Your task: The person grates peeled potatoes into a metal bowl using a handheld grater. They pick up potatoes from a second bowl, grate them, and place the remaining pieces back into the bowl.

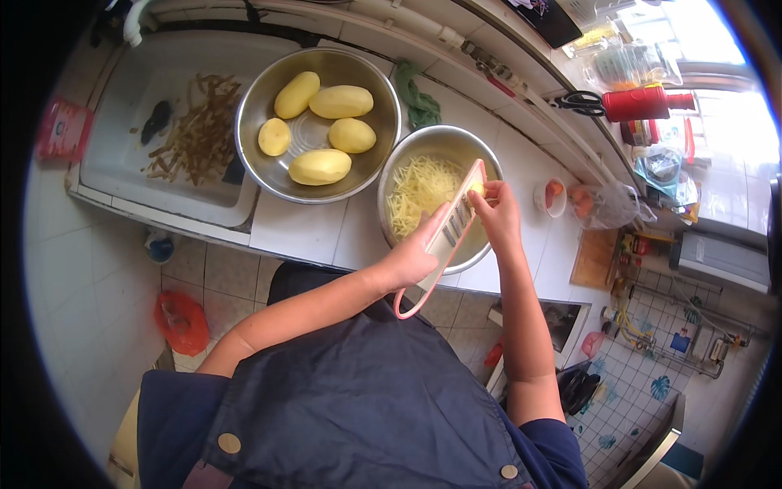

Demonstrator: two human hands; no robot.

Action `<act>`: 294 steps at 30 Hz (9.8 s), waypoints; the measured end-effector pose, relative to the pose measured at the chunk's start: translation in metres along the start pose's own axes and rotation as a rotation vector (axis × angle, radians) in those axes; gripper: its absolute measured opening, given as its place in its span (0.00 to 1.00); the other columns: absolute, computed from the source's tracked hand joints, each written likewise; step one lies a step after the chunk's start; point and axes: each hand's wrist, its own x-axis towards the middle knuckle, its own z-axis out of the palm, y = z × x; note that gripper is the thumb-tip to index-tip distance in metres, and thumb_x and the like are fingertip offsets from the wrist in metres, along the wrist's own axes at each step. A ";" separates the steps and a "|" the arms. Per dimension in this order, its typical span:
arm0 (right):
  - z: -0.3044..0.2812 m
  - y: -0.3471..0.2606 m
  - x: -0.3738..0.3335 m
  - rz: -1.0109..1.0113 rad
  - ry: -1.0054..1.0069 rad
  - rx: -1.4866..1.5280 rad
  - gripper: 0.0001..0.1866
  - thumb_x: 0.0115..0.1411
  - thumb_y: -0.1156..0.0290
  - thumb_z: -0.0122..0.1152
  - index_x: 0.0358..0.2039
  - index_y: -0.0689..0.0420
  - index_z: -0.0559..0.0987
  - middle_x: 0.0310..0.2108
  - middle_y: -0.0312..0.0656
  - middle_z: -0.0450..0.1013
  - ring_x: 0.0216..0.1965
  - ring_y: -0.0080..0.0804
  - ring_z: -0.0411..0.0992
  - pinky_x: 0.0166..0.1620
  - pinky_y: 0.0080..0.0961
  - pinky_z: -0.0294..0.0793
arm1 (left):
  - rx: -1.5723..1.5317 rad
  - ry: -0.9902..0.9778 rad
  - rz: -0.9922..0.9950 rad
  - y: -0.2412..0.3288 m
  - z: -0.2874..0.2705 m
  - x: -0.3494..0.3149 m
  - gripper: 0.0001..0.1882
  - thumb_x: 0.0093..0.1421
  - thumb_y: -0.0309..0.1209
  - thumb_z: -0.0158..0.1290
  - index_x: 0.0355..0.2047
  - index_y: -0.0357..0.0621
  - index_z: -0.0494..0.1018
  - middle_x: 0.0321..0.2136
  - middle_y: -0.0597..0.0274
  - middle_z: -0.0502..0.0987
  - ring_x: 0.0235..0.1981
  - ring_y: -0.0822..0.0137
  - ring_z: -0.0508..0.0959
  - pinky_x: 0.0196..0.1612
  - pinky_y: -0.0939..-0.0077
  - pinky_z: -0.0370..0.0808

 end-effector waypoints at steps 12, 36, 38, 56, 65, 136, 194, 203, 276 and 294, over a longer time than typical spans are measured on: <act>0.011 0.002 -0.017 -0.011 0.111 0.334 0.13 0.54 0.76 0.56 0.39 0.67 0.73 0.30 0.39 0.73 0.28 0.20 0.70 0.32 0.15 0.70 | -0.074 0.014 0.117 0.001 0.001 0.005 0.45 0.41 0.10 0.34 0.63 0.41 0.38 0.61 0.55 0.48 0.62 0.67 0.49 0.60 0.80 0.48; 0.039 -0.003 -0.056 0.160 0.030 0.029 0.10 0.45 0.71 0.57 0.23 0.63 0.67 0.16 0.38 0.66 0.19 0.22 0.63 0.24 0.22 0.65 | -0.004 0.100 0.111 0.006 0.000 0.004 0.45 0.42 0.11 0.35 0.63 0.47 0.43 0.60 0.54 0.52 0.60 0.65 0.53 0.58 0.81 0.52; 0.037 -0.003 -0.052 0.147 0.043 0.021 0.10 0.45 0.71 0.57 0.22 0.63 0.67 0.16 0.37 0.66 0.19 0.21 0.63 0.23 0.22 0.64 | 0.061 0.089 0.104 0.008 0.001 0.003 0.44 0.42 0.11 0.35 0.63 0.47 0.43 0.60 0.54 0.52 0.61 0.65 0.53 0.58 0.81 0.52; 0.024 0.006 -0.048 0.121 -0.122 -0.187 0.11 0.45 0.69 0.58 0.21 0.63 0.69 0.15 0.42 0.67 0.19 0.25 0.65 0.24 0.26 0.66 | -0.099 0.125 0.040 0.005 0.005 0.012 0.45 0.42 0.09 0.34 0.63 0.50 0.44 0.61 0.55 0.52 0.62 0.64 0.50 0.58 0.81 0.51; -0.020 0.019 0.021 0.191 0.156 0.004 0.08 0.49 0.71 0.54 0.23 0.64 0.70 0.14 0.38 0.67 0.15 0.23 0.65 0.19 0.21 0.65 | 0.199 -0.003 -0.071 0.004 0.020 -0.004 0.46 0.43 0.11 0.37 0.63 0.56 0.42 0.60 0.44 0.49 0.63 0.57 0.48 0.58 0.78 0.50; 0.001 -0.006 -0.049 0.391 -0.132 0.098 0.05 0.49 0.75 0.51 0.21 0.63 0.69 0.13 0.34 0.64 0.11 0.17 0.58 0.13 0.16 0.55 | 0.168 0.082 0.101 0.003 0.017 -0.004 0.46 0.43 0.13 0.37 0.63 0.58 0.42 0.59 0.27 0.35 0.63 0.45 0.31 0.60 0.71 0.48; 0.015 -0.011 -0.072 0.318 -0.174 0.404 0.05 0.51 0.76 0.51 0.25 0.64 0.69 0.16 0.39 0.69 0.10 0.17 0.60 0.12 0.14 0.55 | -0.014 0.049 0.099 0.005 0.019 -0.003 0.45 0.42 0.10 0.35 0.63 0.46 0.39 0.62 0.54 0.48 0.62 0.66 0.50 0.58 0.79 0.52; -0.001 -0.007 -0.041 0.303 -0.073 0.502 0.03 0.49 0.77 0.53 0.23 0.61 0.68 0.16 0.37 0.66 0.10 0.18 0.59 0.13 0.15 0.56 | 0.143 -0.032 0.072 0.011 0.026 -0.010 0.47 0.41 0.12 0.35 0.64 0.55 0.40 0.62 0.39 0.34 0.64 0.53 0.33 0.60 0.79 0.46; 0.006 -0.020 -0.060 -0.268 -0.038 -0.147 0.05 0.51 0.76 0.58 0.28 0.62 0.73 0.24 0.45 0.71 0.26 0.35 0.72 0.29 0.26 0.70 | -0.416 0.025 -0.029 0.026 0.011 -0.008 0.45 0.43 0.09 0.34 0.63 0.46 0.40 0.60 0.57 0.51 0.59 0.68 0.56 0.57 0.81 0.54; -0.013 -0.023 -0.054 -0.621 -0.233 -0.360 0.05 0.51 0.75 0.56 0.26 0.61 0.71 0.24 0.45 0.70 0.25 0.44 0.71 0.28 0.33 0.70 | -0.478 -0.110 -0.139 0.030 0.001 -0.012 0.45 0.41 0.09 0.34 0.63 0.44 0.41 0.59 0.58 0.53 0.59 0.69 0.56 0.57 0.81 0.54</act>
